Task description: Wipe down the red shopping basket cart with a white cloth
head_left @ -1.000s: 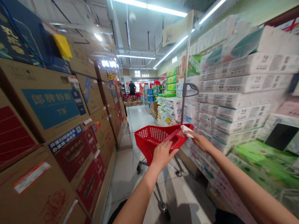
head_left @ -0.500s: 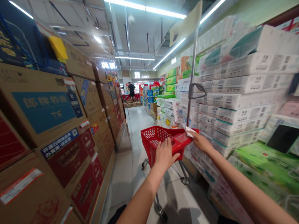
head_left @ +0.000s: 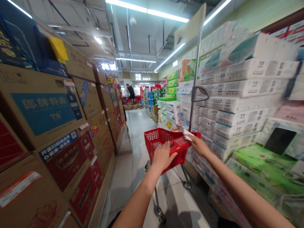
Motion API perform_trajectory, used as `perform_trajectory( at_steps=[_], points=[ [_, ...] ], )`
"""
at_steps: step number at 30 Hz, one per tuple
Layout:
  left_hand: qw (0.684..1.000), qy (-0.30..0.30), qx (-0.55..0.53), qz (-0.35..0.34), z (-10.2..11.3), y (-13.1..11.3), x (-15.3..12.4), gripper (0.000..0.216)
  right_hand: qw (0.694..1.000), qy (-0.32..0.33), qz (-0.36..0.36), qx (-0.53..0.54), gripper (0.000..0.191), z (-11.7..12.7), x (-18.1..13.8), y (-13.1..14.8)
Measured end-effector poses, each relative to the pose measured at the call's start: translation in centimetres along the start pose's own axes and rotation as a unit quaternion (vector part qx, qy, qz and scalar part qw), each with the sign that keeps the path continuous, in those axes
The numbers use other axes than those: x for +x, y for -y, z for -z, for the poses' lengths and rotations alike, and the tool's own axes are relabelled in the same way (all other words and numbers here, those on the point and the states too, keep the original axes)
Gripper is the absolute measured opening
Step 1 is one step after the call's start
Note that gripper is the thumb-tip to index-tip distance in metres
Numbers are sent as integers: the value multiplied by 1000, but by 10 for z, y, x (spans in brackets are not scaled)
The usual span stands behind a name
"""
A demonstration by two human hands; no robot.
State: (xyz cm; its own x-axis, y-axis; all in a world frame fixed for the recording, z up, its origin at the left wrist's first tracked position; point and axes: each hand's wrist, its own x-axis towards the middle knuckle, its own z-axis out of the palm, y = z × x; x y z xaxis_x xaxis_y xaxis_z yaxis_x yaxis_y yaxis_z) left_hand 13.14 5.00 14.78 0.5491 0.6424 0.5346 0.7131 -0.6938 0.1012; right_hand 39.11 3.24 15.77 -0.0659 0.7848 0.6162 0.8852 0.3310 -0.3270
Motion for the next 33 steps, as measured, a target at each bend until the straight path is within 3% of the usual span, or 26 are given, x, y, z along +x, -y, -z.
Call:
perform_trajectory(
  at_steps=[3,7,11,15,17,19,22,26,30,33],
  points=[
    [1000,-6,-16,-11,0,2,1,63,1000,4,25,0,59,-17,-6,22],
    [1000,-4,-24,-20,2,7,2,56,990,55,123,30,64,-38,-8,55],
    [998,2,-32,-46,6,18,-2,56,999,16,33,7,48,-17,2,24],
    [997,13,-45,-59,13,27,-5,56,999,-33,-29,-19,44,-3,1,-14],
    [998,29,-49,-41,17,28,-1,62,998,-46,-35,-25,45,-11,-7,-12],
    [997,58,-41,20,18,24,7,75,998,-57,-23,-28,48,-26,-14,2],
    [991,87,-17,96,12,14,20,97,997,-67,36,-22,57,-46,-21,28],
    [998,52,-14,36,1,14,23,93,993,-41,107,6,65,-48,-19,31],
    [999,30,-12,-19,0,38,19,81,997,-70,36,-3,59,-38,-16,1],
    [999,30,-12,-34,1,54,23,79,994,-110,-2,5,62,-53,-16,4]
  ],
)
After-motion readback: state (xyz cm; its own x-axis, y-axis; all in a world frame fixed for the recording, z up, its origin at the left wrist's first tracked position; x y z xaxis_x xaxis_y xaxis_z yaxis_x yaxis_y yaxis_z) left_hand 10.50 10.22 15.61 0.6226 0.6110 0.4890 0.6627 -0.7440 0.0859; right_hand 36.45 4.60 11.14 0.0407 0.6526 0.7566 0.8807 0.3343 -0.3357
